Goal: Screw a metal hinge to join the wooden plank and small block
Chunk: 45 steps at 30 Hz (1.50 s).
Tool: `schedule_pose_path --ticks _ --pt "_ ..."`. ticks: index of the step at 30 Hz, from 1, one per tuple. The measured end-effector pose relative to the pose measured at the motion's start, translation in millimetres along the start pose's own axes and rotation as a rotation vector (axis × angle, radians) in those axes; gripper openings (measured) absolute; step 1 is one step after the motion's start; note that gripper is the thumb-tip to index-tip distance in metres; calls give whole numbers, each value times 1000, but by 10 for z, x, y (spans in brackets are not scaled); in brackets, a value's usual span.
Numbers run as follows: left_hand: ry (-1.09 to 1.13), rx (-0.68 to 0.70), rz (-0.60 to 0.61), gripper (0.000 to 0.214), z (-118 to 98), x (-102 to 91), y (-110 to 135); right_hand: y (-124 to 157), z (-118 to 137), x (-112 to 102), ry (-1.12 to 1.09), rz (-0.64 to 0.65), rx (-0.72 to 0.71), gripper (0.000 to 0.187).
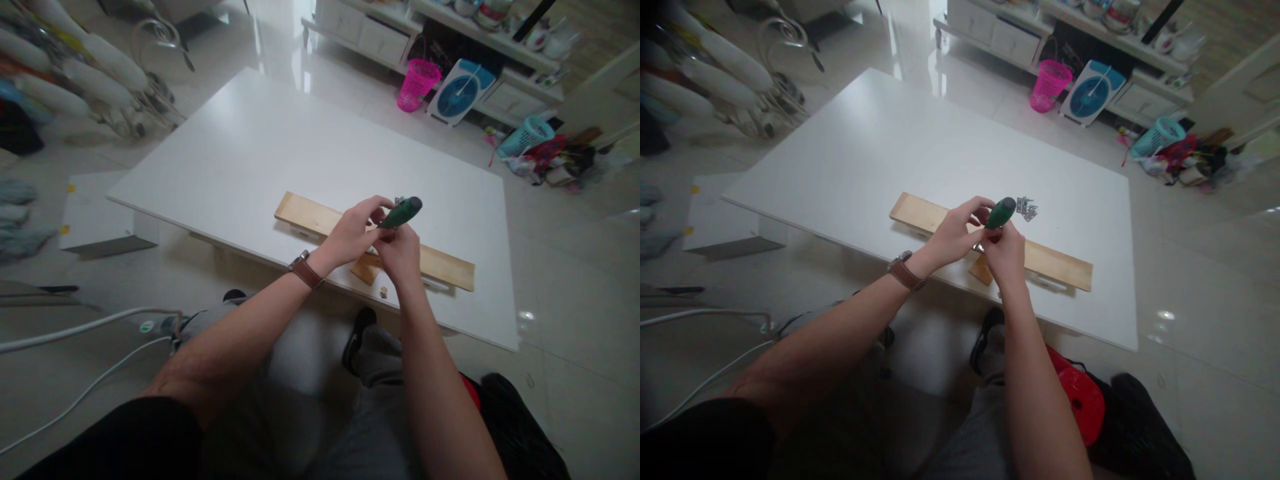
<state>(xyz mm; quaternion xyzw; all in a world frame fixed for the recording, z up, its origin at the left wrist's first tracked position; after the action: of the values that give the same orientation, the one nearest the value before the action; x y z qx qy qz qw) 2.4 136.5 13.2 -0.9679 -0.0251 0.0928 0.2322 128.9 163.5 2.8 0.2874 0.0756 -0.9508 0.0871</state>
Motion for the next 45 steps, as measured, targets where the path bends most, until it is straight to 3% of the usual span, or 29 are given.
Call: schedule_pose_path --ticks 9,14,19,24,30,33,37,41,45 --pt "39 38 77 39 -5 -8 -16 -30 -125 52 -77 66 23 47" --pt "-12 22 32 39 -10 -8 3 -2 -29 9 -51 43 -2 42" --pt "-60 26 -37 25 18 -31 -9 4 11 0 24 9 -25 27" --pt "-55 18 -34 20 38 -52 -30 -53 -71 -37 -209 -18 -59 38" --pt "72 34 10 24 36 -18 -18 -50 53 -93 -476 -41 -192 40" --pt "112 48 30 30 44 -12 -17 -33 89 -59 -455 -50 -196 42" --pt "47 44 53 34 49 -31 -5 -24 81 -112 -382 -158 -203 35" --pt "11 16 74 40 54 -11 25 -14 69 -171 -312 -256 -174 41" --pt "30 17 17 31 52 -13 31 -2 111 -145 -259 -245 -167 43"
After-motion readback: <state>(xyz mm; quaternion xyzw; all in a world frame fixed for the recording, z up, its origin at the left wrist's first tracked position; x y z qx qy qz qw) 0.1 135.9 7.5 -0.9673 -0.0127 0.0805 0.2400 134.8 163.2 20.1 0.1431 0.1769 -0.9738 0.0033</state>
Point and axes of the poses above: each hand's wrist, its own y-axis away from the middle knuckle, its own x-axis out of the palm, z = x × y, the point moved 8 cm from there along -y, towards the middle knuckle, and after that the axes turned 5 degrees about x, right-handed, at the moved point
